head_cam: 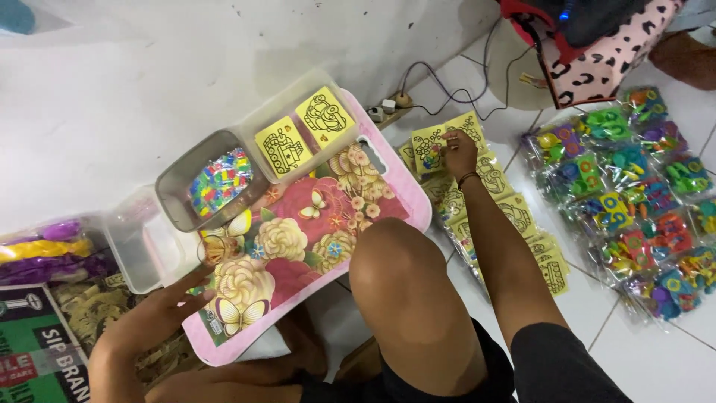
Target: The person places small colorful pieces into plastic sleeves containing illustrated yellow cards.
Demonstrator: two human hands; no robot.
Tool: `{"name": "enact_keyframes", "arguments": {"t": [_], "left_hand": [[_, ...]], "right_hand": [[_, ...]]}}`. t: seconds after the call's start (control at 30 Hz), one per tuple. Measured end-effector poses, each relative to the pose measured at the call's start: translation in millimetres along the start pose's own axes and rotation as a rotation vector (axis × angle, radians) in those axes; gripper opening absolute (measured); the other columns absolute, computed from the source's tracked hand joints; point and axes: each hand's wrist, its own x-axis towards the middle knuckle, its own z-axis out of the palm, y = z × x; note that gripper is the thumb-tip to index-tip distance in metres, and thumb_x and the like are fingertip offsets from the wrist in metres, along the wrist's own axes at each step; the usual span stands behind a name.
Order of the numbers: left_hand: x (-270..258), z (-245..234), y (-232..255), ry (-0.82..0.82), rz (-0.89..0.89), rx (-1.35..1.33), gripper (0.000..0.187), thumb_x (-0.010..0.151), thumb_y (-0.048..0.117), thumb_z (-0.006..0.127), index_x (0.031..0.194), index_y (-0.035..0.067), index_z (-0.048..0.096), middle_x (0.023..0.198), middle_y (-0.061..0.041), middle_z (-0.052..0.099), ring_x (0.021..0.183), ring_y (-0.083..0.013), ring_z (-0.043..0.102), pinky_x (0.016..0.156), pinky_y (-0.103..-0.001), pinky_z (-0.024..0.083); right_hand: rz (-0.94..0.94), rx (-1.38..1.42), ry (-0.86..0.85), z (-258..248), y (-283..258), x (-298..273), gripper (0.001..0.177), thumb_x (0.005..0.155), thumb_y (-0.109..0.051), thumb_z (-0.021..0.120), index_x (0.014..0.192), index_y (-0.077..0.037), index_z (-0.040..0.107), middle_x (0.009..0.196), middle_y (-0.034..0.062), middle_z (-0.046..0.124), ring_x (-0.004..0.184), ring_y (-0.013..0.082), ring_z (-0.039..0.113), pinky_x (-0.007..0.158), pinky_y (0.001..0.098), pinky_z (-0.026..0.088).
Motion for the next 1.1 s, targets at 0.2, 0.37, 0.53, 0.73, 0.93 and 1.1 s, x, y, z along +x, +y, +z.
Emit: {"name": "enact_keyframes", "arguments": {"t": [0.2, 0.37, 0.53, 0.73, 0.93, 1.1], "left_hand": [[-0.8, -5.1, 2.2, -0.001, 0.023, -0.052, 0.054, 0.097, 0.035, 0.059, 0.15, 0.042, 0.05, 0.141, 0.01, 0.07, 0.118, -0.0136, 0.074, 0.101, -0.032, 0.057], [-9.5, -13.7, 16.5, -0.018, -0.052, -0.022, 0.055, 0.097, 0.042, 0.056, 0.151, 0.043, 0.048, 0.136, 0.005, 0.074, 0.121, -0.0153, 0.073, 0.1, -0.034, 0.058], [-13.6, -21.9, 26.3, -0.068, -0.062, -0.026, 0.056, 0.1, 0.041, 0.051, 0.154, 0.044, 0.041, 0.139, 0.005, 0.072, 0.124, -0.0153, 0.072, 0.104, -0.035, 0.057], [-18.8, -19.4, 24.6, -0.023, -0.071, 0.003, 0.06, 0.093, 0.058, 0.05, 0.151, 0.042, 0.047, 0.145, 0.004, 0.065, 0.131, -0.0204, 0.066, 0.109, -0.039, 0.053], [-17.9, -17.5, 13.4, -0.001, -0.008, -0.008, 0.064, 0.09, 0.056, 0.057, 0.151, 0.042, 0.045, 0.153, 0.012, 0.054, 0.138, -0.0176, 0.058, 0.114, -0.036, 0.05], [-26.2, -13.7, 1.4, 0.017, 0.282, -0.057, 0.067, 0.097, 0.056, 0.054, 0.153, 0.021, 0.045, 0.149, -0.014, 0.057, 0.14, -0.0408, 0.049, 0.115, -0.056, 0.042]], "right_hand": [[-0.076, -0.161, -0.032, 21.4, 13.2, 23.0, 0.024, 0.082, 0.004, 0.077, 0.097, -0.012, 0.068, 0.084, -0.002, 0.069, 0.069, 0.01, 0.061, 0.066, 0.0272, 0.052], [-0.057, -0.291, -0.099, 16.9, 3.3, 16.4, 0.019, 0.091, 0.003, 0.062, 0.102, -0.011, 0.069, 0.094, 0.0045, 0.069, 0.081, 0.0216, 0.07, 0.072, 0.0344, 0.057], [-0.125, -0.738, 0.026, 12.3, -4.4, 7.5, 0.04, 0.069, -0.021, 0.093, 0.104, -0.02, 0.072, 0.115, 0.0103, 0.066, 0.109, 0.0347, 0.055, 0.089, 0.048, 0.046], [-0.37, -0.59, 0.149, 0.3, -42.0, 2.4, 0.028, 0.079, -0.002, 0.072, 0.103, -0.015, 0.07, 0.105, 0.011, 0.062, 0.102, 0.033, 0.057, 0.089, 0.0448, 0.047], [-0.708, -0.373, 0.175, -3.0, -156.3, -2.1, 0.036, 0.077, 0.011, 0.061, 0.109, -0.006, 0.065, 0.11, 0.0108, 0.061, 0.102, 0.0289, 0.053, 0.086, 0.038, 0.046], [-1.035, -0.193, 0.144, 22.9, -272.8, -21.9, 0.037, 0.079, 0.012, 0.072, 0.109, -0.009, 0.071, 0.105, 0.0088, 0.068, 0.082, 0.0269, 0.051, 0.084, 0.0379, 0.042]]}}
